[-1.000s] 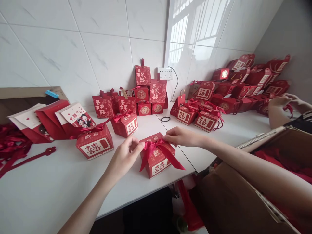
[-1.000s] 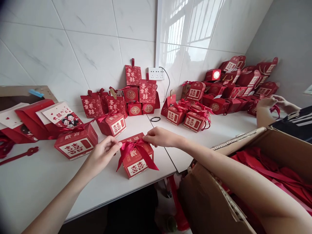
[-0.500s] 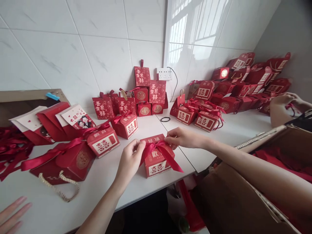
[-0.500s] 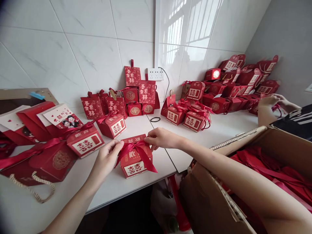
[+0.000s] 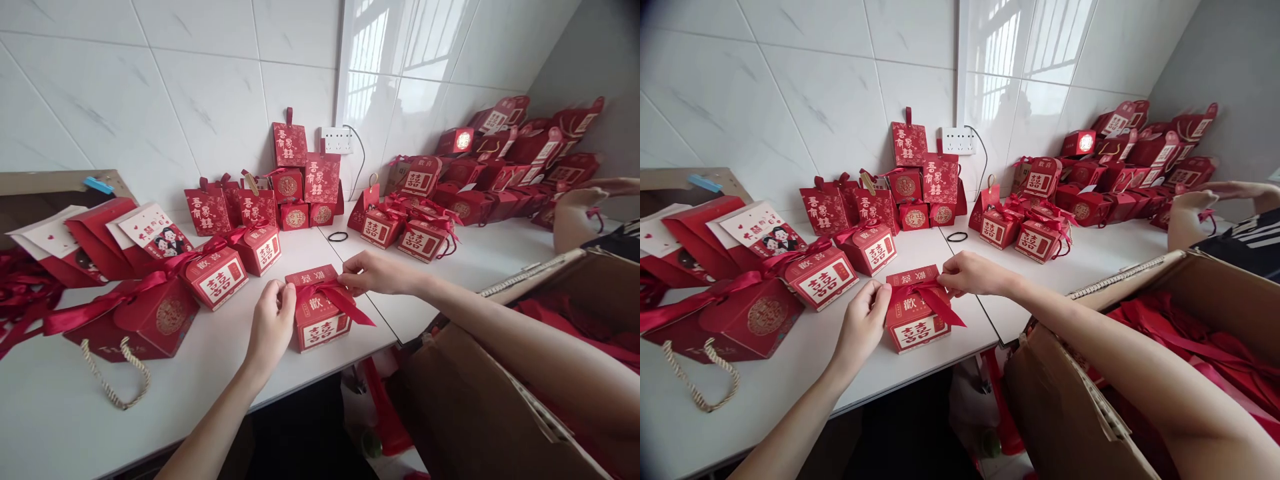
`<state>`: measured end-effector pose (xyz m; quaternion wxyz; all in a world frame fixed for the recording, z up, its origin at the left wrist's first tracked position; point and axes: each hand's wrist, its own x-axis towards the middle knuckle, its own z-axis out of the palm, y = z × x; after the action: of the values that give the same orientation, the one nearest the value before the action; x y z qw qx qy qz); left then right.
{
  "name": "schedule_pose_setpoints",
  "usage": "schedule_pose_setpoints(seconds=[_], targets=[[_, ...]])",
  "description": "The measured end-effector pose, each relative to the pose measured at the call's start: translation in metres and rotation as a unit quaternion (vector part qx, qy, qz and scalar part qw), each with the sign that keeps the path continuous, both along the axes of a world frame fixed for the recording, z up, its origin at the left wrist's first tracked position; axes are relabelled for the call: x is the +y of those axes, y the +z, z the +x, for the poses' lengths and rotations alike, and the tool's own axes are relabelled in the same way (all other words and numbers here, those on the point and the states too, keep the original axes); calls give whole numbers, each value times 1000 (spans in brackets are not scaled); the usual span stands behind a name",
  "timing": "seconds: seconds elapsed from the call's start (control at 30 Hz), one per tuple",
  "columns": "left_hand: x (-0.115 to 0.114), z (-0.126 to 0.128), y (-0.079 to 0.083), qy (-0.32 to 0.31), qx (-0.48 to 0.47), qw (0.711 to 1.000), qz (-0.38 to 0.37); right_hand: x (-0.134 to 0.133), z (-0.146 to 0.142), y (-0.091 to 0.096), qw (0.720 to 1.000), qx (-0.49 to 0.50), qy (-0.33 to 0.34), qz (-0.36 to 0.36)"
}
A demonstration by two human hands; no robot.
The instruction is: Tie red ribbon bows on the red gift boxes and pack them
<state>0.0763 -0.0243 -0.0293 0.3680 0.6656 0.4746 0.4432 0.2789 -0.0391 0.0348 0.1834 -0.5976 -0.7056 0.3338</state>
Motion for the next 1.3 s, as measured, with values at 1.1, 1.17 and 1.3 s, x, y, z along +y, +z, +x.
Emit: schedule_pose_setpoints(seconds=[1.1, 1.17, 1.3], targets=[[6, 2, 6, -33, -88, 995, -27, -45, -41, -3, 714, -270, 347, 545], [6, 2, 14, -67, -91, 992, -63, -46, -42, -6, 714, -276, 357, 535], [9, -1, 30, -101, -35, 990, -90, -47, -41, -12, 717, -284, 369, 519]])
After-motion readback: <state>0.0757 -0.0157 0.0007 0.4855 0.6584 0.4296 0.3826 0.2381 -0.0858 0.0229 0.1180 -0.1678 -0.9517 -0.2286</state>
